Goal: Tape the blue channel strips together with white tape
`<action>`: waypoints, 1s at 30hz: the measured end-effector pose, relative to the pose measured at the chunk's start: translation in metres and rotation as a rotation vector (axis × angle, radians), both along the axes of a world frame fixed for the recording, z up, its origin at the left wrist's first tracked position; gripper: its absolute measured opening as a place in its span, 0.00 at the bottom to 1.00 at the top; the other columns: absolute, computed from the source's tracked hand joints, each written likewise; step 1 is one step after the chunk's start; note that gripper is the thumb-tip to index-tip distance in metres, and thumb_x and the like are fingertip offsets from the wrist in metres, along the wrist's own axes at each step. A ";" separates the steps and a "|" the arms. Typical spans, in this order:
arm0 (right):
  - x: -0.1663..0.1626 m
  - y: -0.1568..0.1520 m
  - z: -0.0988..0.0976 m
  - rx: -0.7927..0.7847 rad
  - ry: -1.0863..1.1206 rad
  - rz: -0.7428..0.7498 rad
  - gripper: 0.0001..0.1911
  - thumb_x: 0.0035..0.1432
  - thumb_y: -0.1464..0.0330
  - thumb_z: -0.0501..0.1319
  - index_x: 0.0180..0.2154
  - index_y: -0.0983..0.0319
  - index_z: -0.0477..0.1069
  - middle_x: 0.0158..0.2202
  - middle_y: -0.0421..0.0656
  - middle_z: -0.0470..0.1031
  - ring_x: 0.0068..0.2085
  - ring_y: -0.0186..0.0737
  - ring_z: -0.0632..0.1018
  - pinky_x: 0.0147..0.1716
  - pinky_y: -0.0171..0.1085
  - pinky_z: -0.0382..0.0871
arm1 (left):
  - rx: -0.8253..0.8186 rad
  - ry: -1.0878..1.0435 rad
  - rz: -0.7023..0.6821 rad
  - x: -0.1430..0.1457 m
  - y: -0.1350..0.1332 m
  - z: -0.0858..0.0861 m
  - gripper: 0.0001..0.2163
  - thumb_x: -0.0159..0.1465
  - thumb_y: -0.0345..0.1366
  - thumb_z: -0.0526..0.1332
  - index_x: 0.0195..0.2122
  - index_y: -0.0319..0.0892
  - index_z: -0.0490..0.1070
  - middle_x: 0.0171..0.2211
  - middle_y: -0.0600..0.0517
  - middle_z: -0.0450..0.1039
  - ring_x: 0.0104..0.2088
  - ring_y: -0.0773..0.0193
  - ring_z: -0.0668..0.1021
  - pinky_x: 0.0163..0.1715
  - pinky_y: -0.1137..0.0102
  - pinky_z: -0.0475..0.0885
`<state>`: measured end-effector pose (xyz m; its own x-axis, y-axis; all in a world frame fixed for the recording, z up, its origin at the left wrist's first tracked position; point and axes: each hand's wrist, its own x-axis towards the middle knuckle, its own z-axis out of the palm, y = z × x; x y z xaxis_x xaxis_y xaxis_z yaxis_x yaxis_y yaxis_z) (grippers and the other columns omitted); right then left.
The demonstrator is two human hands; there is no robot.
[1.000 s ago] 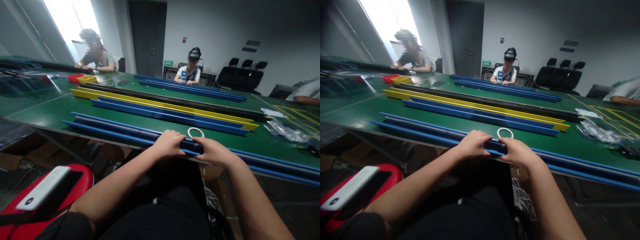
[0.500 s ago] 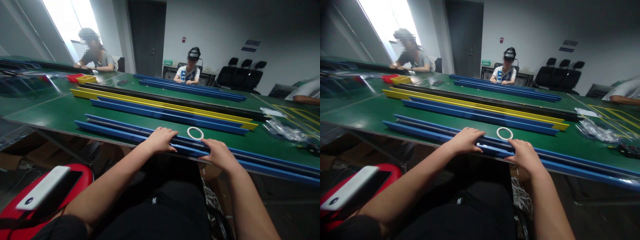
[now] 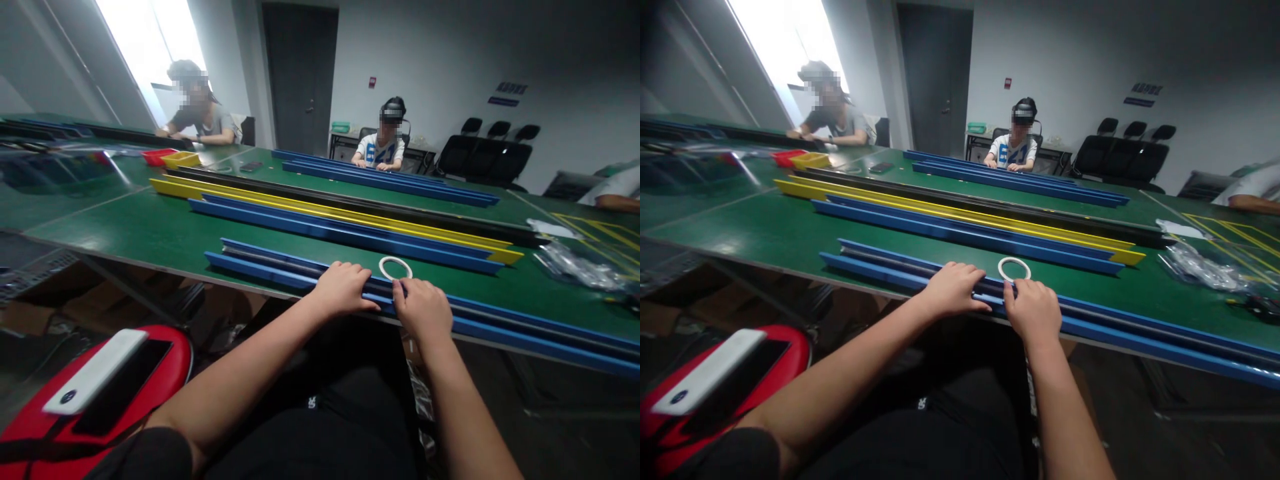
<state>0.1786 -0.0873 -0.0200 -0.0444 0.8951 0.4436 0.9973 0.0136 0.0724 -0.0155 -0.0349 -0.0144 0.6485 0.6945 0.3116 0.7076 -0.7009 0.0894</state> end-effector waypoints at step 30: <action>0.033 0.010 0.000 0.040 0.046 -0.059 0.22 0.68 0.62 0.47 0.34 0.61 0.77 0.33 0.48 0.78 0.36 0.44 0.74 0.35 0.40 0.57 | -0.088 -0.093 -0.021 -0.051 0.011 0.007 0.29 0.60 0.55 0.63 0.59 0.47 0.66 0.53 0.47 0.73 0.53 0.52 0.74 0.54 0.61 0.64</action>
<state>0.2120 -0.0771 -0.0202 0.0292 0.8770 0.4796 0.9985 -0.0475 0.0260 -0.0660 -0.0241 -0.0077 0.6344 0.7082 0.3099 0.6785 -0.7022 0.2158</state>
